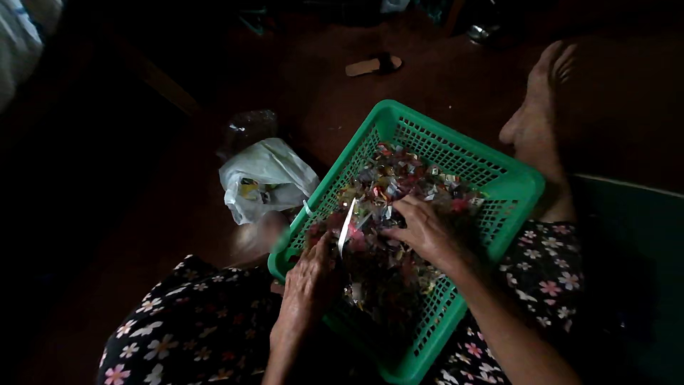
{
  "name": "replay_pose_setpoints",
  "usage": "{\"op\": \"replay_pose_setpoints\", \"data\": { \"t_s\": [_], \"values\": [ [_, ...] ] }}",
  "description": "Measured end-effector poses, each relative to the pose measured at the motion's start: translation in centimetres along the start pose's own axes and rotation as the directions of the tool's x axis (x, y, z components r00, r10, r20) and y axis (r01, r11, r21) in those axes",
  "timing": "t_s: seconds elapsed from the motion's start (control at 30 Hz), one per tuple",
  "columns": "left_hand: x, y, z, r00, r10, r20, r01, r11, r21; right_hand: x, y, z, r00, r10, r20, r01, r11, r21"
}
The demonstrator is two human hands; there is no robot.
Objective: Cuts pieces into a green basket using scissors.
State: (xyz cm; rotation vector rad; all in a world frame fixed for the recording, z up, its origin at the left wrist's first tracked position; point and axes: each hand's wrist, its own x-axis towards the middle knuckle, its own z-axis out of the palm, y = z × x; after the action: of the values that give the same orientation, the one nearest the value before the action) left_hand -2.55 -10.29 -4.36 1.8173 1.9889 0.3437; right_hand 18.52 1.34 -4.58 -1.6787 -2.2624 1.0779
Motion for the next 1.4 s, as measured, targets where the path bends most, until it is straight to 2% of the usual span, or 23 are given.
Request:
{"op": "replay_pose_setpoints", "data": {
  "t_s": [0.07, 0.17, 0.3, 0.4, 0.5, 0.63, 0.7, 0.8, 0.9, 1.03, 1.13, 1.27, 1.33, 1.4],
  "values": [
    [0.1, -0.1, 0.2, 1.000, 0.011, 0.004, -0.011, 1.000, -0.004, 0.2, -0.2, 0.4, 0.999, -0.037, -0.001, 0.037, 0.999, -0.002],
    [0.6, 0.0, 0.4, 0.998, 0.057, -0.006, -0.058, 0.997, -0.046, 0.6, 0.1, -0.9, 0.999, -0.029, -0.044, 0.036, 0.983, 0.180],
    [1.7, 1.4, 0.5, 0.995, 0.085, 0.060, -0.081, 0.994, -0.078, 0.5, 0.7, -1.4, 0.998, -0.064, 0.012, 0.056, 0.945, 0.323],
    [2.6, 2.3, 1.4, 0.991, 0.133, 0.004, -0.132, 0.989, -0.071, 0.5, 0.8, -1.0, 0.993, -0.103, 0.057, 0.076, 0.928, 0.366],
    [2.8, 2.4, 2.4, 0.985, 0.132, -0.107, -0.134, 0.991, -0.009, 0.4, 0.7, -1.1, 0.997, -0.067, 0.045, 0.043, 0.915, 0.402],
    [2.2, 1.7, 3.5, 0.957, 0.123, -0.262, -0.119, 0.992, 0.033, 0.4, 0.9, -1.5, 0.998, -0.051, -0.044, 0.064, 0.931, 0.359],
    [1.8, 1.5, 3.6, 0.963, 0.090, -0.253, -0.090, 0.996, 0.012, 0.3, 0.9, -1.8, 0.998, -0.047, -0.053, 0.062, 0.934, 0.351],
    [1.3, 1.2, 2.1, 0.999, 0.041, -0.029, -0.043, 0.997, -0.064, 0.2, 1.0, -1.9, 0.997, -0.045, -0.057, 0.062, 0.939, 0.338],
    [1.4, 0.6, 1.3, 0.988, 0.102, 0.119, -0.083, 0.984, -0.158, -0.1, 0.8, -1.9, 0.994, -0.084, -0.066, 0.101, 0.947, 0.304],
    [2.7, 2.0, 1.9, 0.992, 0.111, 0.055, -0.105, 0.990, -0.099, 0.0, 0.4, -1.5, 0.995, -0.093, 0.016, 0.083, 0.938, 0.337],
    [3.0, 2.6, 2.8, 0.996, 0.073, -0.054, -0.074, 0.997, -0.025, 0.2, 0.9, -1.3, 0.996, -0.091, -0.026, 0.094, 0.933, 0.346],
    [2.5, 2.4, 4.3, 0.975, 0.091, -0.201, -0.097, 0.995, -0.019, 0.3, 1.0, -1.5, 0.997, -0.041, -0.064, 0.059, 0.947, 0.317],
    [2.2, 2.5, 4.6, 0.982, 0.068, -0.176, -0.078, 0.996, -0.051, 0.3, 0.9, -1.5, 0.997, -0.046, -0.064, 0.062, 0.954, 0.294],
    [2.1, 2.7, 4.1, 0.995, 0.056, -0.088, -0.062, 0.996, -0.061, 0.3, 0.9, -1.4, 0.995, -0.080, -0.056, 0.093, 0.953, 0.289]
  ]
}}
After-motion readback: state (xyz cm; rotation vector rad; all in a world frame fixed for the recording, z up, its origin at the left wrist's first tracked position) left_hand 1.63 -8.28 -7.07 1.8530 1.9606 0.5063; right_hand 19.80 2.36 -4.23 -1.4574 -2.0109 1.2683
